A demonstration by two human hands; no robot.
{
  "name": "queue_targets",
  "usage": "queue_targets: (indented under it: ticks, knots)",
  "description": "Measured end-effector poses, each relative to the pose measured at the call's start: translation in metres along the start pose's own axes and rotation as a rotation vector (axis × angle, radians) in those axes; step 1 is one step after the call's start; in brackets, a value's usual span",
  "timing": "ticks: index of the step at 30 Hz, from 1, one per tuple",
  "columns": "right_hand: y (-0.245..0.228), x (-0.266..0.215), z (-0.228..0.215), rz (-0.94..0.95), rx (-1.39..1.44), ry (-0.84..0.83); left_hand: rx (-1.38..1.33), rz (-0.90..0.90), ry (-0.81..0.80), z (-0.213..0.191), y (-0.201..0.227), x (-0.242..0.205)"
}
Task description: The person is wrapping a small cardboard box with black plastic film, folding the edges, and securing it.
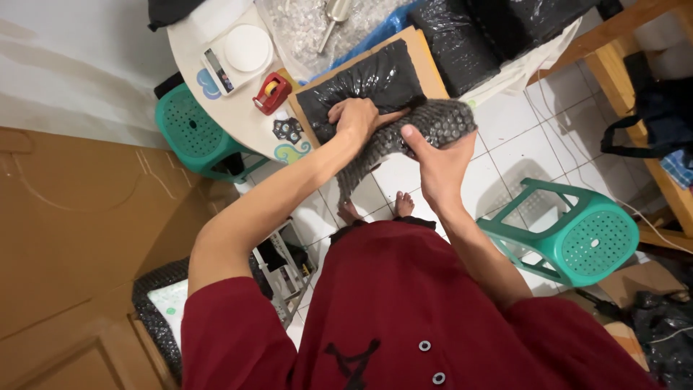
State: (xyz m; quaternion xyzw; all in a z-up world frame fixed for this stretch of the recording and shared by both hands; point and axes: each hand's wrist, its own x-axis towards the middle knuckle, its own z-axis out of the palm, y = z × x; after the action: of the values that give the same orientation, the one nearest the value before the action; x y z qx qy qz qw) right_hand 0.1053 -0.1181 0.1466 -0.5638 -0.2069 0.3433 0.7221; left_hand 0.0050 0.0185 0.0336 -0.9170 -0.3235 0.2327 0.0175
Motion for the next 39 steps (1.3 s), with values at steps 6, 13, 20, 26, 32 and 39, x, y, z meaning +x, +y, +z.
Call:
queue_targets:
  ticks: [6,13,20,26,32,39]
  knots:
    - [0.050,0.039,-0.014,0.059,0.015,-0.023,0.272,0.206,0.115,0.072,-0.006,0.052]
    - [0.007,0.033,0.027,0.121,-0.011,-0.051,0.430,0.157,0.282,0.089,-0.013,0.062]
    - [0.016,0.043,0.047,0.219,0.121,-0.050,-0.524,0.114,0.419,0.100,-0.037,0.043]
    - [0.030,0.050,0.064,0.268,0.231,-0.035,-0.279,0.336,0.548,0.137,-0.076,0.050]
    - [0.056,0.059,0.066,0.320,0.316,0.001,-0.879,1.084,0.819,0.166,-0.113,0.012]
    - [0.067,0.056,0.064,0.304,0.372,0.001,-1.368,1.022,0.630,0.018,-0.120,-0.069]
